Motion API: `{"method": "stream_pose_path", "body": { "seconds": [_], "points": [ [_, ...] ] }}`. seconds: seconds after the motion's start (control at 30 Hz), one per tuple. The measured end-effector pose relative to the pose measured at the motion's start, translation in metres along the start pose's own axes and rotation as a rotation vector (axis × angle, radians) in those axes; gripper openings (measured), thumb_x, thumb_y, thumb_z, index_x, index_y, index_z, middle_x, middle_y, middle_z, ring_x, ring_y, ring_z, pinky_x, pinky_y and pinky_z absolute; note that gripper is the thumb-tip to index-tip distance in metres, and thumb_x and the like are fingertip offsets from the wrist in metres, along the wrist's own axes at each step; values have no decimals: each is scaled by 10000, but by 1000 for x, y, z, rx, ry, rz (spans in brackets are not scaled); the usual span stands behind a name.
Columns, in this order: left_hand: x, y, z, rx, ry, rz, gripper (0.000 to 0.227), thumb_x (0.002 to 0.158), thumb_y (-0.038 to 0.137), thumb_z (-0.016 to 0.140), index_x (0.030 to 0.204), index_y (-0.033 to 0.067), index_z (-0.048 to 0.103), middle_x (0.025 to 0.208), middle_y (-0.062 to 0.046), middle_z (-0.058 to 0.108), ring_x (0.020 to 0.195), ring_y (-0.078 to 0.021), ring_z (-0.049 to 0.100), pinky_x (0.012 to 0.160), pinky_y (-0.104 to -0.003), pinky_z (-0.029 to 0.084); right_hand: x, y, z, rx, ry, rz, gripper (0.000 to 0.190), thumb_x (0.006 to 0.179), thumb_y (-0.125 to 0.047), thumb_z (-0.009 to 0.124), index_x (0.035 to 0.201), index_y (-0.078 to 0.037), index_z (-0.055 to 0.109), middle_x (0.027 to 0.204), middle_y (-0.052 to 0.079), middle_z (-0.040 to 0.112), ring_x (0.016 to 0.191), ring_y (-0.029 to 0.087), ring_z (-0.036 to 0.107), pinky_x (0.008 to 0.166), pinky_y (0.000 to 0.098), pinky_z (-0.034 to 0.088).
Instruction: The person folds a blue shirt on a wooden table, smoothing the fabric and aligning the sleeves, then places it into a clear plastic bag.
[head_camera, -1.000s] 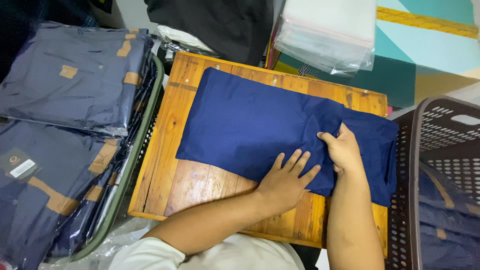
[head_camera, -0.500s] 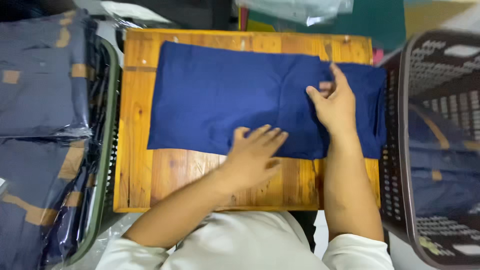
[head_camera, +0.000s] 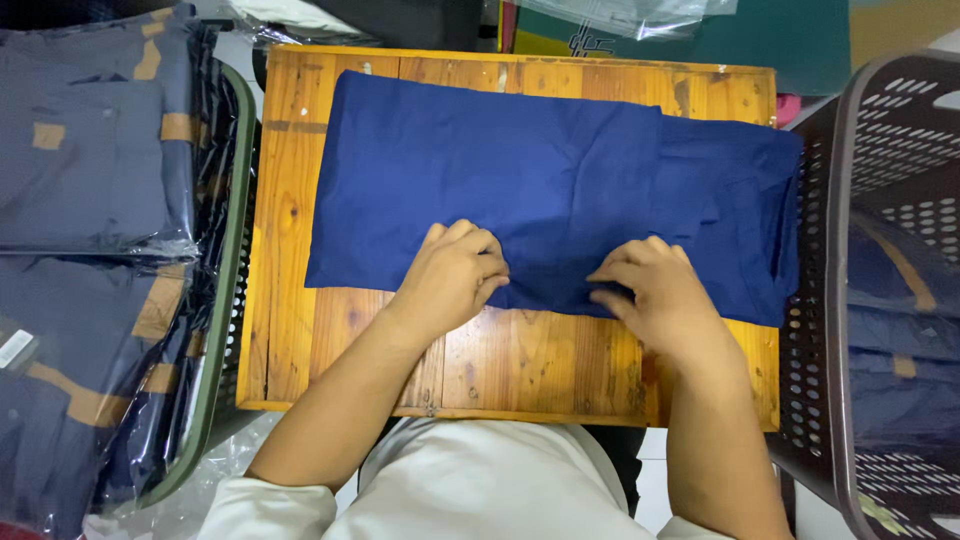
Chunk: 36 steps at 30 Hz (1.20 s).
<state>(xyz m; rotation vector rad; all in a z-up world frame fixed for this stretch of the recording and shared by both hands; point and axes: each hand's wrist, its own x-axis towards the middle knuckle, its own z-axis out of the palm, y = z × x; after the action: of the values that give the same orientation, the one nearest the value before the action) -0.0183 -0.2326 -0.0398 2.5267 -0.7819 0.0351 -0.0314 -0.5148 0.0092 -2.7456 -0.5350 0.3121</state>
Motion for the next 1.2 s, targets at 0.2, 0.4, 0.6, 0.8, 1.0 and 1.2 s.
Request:
{"method": "stream_pose_path", "body": {
  "seconds": [0.2,0.4,0.6,0.8,1.0,1.2],
  "points": [
    [24,0,-18,42,150,-60,188,1038,380,516,978,240,627,833,29,645,860,-203,621,750,-379,428,35,25,-8,-259,148,78,173,963,-339,645,1099,-290,739,1049,-53,749,1061,201,695,928,394,529],
    [31,25,-46,-1,175,14,359,850,335,777,1134,139,679,934,-48,660,913,-285,615,782,-418,444,52,27,-8,-290,861,-232,197,957,-148,740,1068,-310,729,1054,-165,706,914,55,718,737,228,557],
    [19,15,6,129,371,-20,145,809,241,708,871,225,578,761,34,496,740,-200,577,675,-354,433,9,4,19,306,745,20,279,835,34,732,944,-223,734,1108,-69,760,1017,209,729,778,316,587],
    [34,50,14,251,53,-3,679,611,303,911,1231,209,650,1022,-23,602,939,-258,597,788,-418,440,-10,-9,40,628,835,-30,252,811,134,770,965,-65,775,1133,138,734,1057,292,708,881,346,575],
    [49,40,36,297,540,-11,279,648,137,732,871,231,593,770,43,492,667,-175,597,570,-314,484,-11,-32,33,383,1184,-78,216,929,-16,814,1061,-29,645,1234,182,589,1148,350,604,813,351,592],
    [54,47,23,254,726,30,316,752,41,599,985,233,693,751,43,445,592,-162,526,564,-274,470,6,-35,75,11,607,-238,265,952,-366,643,938,-115,729,928,75,701,940,285,650,858,449,462]
  ]
}}
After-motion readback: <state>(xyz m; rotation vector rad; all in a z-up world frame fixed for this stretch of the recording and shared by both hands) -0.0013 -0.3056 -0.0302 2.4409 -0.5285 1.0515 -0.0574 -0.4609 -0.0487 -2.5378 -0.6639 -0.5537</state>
